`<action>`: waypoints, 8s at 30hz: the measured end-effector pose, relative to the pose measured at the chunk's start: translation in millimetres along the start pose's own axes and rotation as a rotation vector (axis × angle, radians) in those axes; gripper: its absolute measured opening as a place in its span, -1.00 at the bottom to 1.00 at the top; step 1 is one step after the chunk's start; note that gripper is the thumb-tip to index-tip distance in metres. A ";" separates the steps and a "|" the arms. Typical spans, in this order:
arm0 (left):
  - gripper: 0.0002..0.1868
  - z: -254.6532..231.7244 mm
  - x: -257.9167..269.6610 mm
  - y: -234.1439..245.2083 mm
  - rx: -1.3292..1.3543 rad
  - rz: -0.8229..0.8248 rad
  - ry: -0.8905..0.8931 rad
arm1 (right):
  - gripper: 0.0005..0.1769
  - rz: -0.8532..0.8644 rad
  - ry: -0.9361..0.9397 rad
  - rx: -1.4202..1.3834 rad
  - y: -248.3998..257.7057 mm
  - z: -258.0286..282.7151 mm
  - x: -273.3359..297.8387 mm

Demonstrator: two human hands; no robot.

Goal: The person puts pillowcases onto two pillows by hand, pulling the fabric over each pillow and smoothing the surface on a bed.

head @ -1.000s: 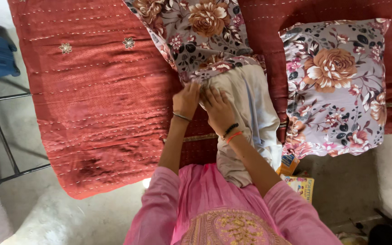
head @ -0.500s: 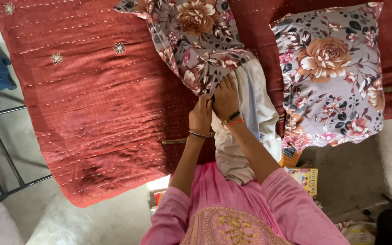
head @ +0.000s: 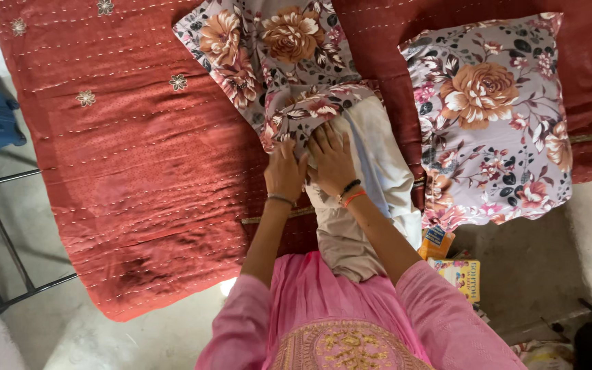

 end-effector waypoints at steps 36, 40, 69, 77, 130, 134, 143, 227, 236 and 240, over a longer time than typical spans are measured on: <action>-0.34 36.2 -66.7 -42.6 -0.374 0.177 -0.236 | -0.12 0.277 -0.633 -0.892 -202.1 -223.8 59.3; -0.60 81.6 -72.9 -66.9 -0.298 0.207 -0.178 | -0.26 0.212 -0.684 -0.797 -199.1 -219.8 73.8; -0.71 -56.2 -17.4 -56.4 -0.459 0.601 -0.412 | -0.06 -0.221 -0.503 -0.782 -12.8 -74.2 83.3; -0.78 -122.1 -99.6 -83.9 -0.525 0.644 -0.610 | -0.19 -0.200 -0.506 -0.613 13.0 -36.7 99.1; -0.69 106.5 27.6 -13.2 0.143 -0.305 -0.135 | -0.45 0.157 -0.822 -0.196 -148.9 -121.5 72.0; -0.63 271.7 49.8 -22.2 0.591 -0.327 0.538 | -0.18 -0.359 -0.624 0.071 -101.6 -19.5 104.8; -0.67 288.8 67.5 -66.8 0.844 0.039 0.588 | -0.29 0.038 0.229 0.025 -87.9 106.6 68.0; -0.58 -84.3 65.3 -62.8 -0.179 0.594 -0.436 | -0.50 -0.177 -0.373 -0.295 -210.0 -39.9 115.5; -0.34 135.3 100.6 3.6 0.060 -0.286 0.147 | -0.47 -0.258 -0.527 -0.445 -155.7 -150.7 139.7; -0.28 213.1 164.0 -42.4 0.198 0.121 0.502 | -0.03 -0.310 -0.403 0.136 -130.3 -133.8 159.6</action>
Point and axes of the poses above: each hand's wrist, its own x-axis away from the middle knuckle, its own y-axis out of the back of the hand, z = x × y, the point moved 7 cm from there along -x, towards the middle knuckle, and after that the axes turned 14 degrees about x, right-handed, at the moved point
